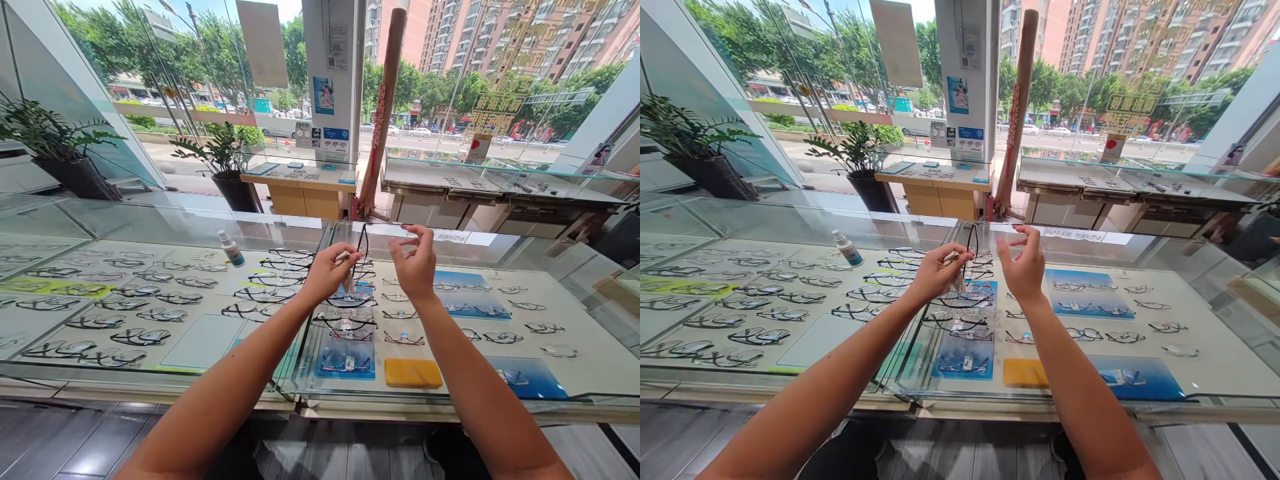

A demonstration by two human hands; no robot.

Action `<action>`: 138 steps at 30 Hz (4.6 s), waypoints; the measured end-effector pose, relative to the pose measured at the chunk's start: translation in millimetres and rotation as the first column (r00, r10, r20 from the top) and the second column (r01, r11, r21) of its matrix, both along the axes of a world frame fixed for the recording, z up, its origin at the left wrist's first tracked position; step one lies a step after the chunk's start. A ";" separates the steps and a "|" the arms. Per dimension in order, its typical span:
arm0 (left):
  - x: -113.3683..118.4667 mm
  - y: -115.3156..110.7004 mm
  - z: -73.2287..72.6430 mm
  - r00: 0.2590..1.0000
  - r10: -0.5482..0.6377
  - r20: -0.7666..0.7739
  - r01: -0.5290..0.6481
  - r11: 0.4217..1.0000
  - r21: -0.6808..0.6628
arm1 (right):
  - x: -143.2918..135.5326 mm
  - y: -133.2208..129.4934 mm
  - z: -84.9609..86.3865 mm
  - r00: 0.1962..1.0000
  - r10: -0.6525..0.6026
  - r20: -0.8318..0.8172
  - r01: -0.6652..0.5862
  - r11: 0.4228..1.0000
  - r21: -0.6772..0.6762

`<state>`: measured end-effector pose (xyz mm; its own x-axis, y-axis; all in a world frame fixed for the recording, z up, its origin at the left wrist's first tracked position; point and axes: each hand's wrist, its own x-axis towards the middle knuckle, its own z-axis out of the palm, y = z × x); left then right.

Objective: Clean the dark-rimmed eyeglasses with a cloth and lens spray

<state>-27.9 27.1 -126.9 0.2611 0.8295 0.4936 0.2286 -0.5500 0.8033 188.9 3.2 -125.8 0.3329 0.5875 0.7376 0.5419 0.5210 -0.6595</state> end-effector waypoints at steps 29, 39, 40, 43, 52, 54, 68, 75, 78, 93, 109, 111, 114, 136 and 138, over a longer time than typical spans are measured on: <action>6.6 -10.2 2.7 1.000 -0.030 -0.008 0.030 0.999 -0.030 | -10.1 -0.6 -11.0 0.975 -0.002 0.224 0.007 1.000 -0.019; 5.4 -5.7 0.1 0.996 -0.042 0.079 0.049 0.994 -0.096 | -6.7 2.0 -13.0 0.967 0.009 0.253 -0.015 1.000 0.021; 5.2 -5.0 0.2 0.994 -0.041 0.099 0.051 0.994 -0.099 | -6.2 2.0 -12.8 0.965 0.010 0.260 -0.016 1.000 0.023; 4.2 -2.6 1.0 0.983 -0.030 0.180 0.051 0.992 -0.112 | -4.5 2.0 -11.7 0.959 0.014 0.283 -0.017 1.000 0.008; 1.2 6.2 4.4 0.881 0.087 0.466 0.028 0.971 -0.236 | -3.0 5.4 -14.0 0.929 -0.094 0.359 0.111 0.993 -0.027; 1.0 7.2 4.5 0.864 0.103 0.493 0.010 0.975 -0.220 | -3.8 5.5 -15.0 0.925 -0.092 0.369 0.130 0.988 -0.079; -0.4 2.2 2.4 0.973 0.011 0.229 0.005 0.998 -0.069 | -22.4 -12.8 -2.9 0.883 0.174 0.437 -0.140 0.984 -0.109; 0.3 1.1 2.7 0.981 -0.055 0.186 0.050 0.998 0.030 | -25.4 -9.7 -9.6 0.851 0.238 0.469 -0.180 0.970 -0.166; 0.3 0.8 2.3 0.980 -0.076 0.185 0.074 0.997 0.020 | -25.2 -8.6 -11.0 0.848 0.256 0.464 -0.197 0.965 -0.174; -1.0 0.0 3.9 0.975 -0.154 0.162 0.158 0.987 -0.015 | -24.7 -7.6 -12.2 0.849 0.334 0.410 -0.317 0.942 -0.110; -7.5 -4.3 33.0 0.920 0.033 0.390 0.188 0.837 -0.514 | 3.8 4.7 -3.4 0.965 0.088 0.246 -0.076 0.995 -0.059; -9.3 -4.0 34.1 0.925 0.015 0.379 0.233 0.766 -0.600 | 5.1 5.8 -3.5 0.968 0.082 0.238 -0.070 0.996 -0.061; -11.8 -6.0 31.9 0.960 -0.044 0.277 0.222 0.721 -0.656 | 4.8 6.6 -4.1 0.970 0.077 0.230 -0.065 0.996 -0.060; -55.0 36.9 24.1 0.544 0.829 -0.132 -0.837 0.547 -0.014 | 5.2 2.2 -4.3 0.957 0.094 0.275 -0.088 0.995 -0.034; -71.3 46.3 24.2 0.449 0.872 -0.194 -0.893 0.442 -0.083 | 6.2 2.4 -4.7 0.955 0.103 0.278 -0.098 0.995 -0.031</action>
<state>-99.3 73.3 -102.7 -0.6170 0.6982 0.3630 0.6049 0.1256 0.7864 195.1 5.6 -130.5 0.0540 0.6201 0.7827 0.6511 0.5724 -0.4984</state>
